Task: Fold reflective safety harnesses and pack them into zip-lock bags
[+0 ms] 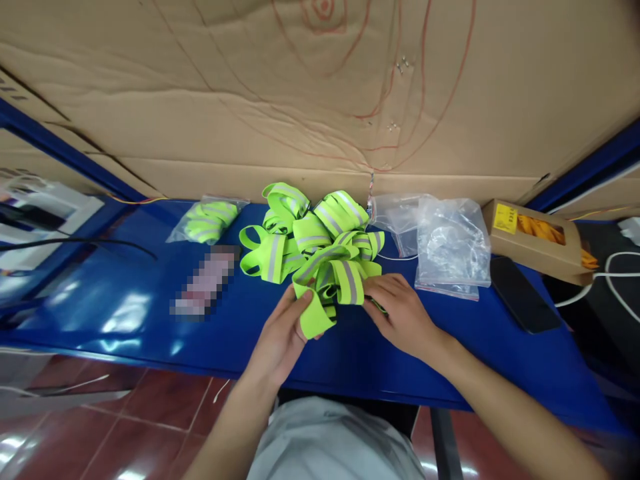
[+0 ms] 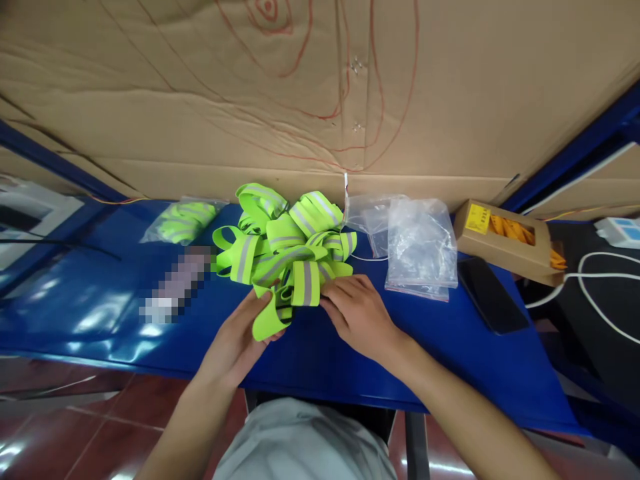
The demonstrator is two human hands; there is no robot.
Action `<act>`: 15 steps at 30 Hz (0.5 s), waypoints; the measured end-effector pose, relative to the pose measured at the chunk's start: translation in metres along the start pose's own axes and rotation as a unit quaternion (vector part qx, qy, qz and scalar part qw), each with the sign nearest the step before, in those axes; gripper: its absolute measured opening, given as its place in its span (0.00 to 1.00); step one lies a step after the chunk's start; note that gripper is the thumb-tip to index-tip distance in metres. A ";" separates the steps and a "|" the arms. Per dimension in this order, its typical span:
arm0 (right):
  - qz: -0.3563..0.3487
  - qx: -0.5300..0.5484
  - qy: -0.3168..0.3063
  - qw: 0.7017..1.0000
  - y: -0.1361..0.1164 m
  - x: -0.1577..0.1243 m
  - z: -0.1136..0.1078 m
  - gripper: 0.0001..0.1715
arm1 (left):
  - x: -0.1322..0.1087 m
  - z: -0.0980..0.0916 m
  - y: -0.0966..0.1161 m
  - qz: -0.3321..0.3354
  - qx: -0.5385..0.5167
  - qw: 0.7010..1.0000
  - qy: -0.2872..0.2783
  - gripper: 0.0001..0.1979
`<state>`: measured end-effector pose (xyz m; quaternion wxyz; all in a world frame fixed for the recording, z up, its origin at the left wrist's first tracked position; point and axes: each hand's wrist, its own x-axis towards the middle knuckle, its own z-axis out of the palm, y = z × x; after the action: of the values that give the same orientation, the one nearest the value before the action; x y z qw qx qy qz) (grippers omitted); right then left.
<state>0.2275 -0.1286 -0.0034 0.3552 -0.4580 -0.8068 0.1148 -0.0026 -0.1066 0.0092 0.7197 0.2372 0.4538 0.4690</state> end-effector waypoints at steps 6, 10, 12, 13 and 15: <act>0.145 0.221 -0.029 0.964 -0.002 0.005 -0.009 0.16 | -0.015 -0.005 0.008 0.413 0.164 0.895 0.037 0.19; 0.165 0.308 -0.117 0.930 -0.004 0.006 -0.012 0.18 | -0.041 0.004 0.007 0.575 0.597 0.549 -0.103 0.22; 0.130 0.329 -0.149 0.923 -0.004 0.006 -0.013 0.17 | -0.043 0.010 0.010 0.531 0.691 0.453 -0.189 0.21; 0.111 0.334 -0.156 0.923 -0.005 0.007 -0.014 0.16 | -0.041 0.012 0.013 0.515 0.707 0.432 -0.222 0.21; 0.089 0.332 -0.158 0.926 -0.007 0.007 -0.018 0.12 | -0.032 0.014 0.020 0.500 0.712 0.417 -0.264 0.21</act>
<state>0.2325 -0.1292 0.0161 0.3432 -0.3592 -0.7242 0.4783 -0.0044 -0.1251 0.0456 0.0166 0.9616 0.2146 0.1700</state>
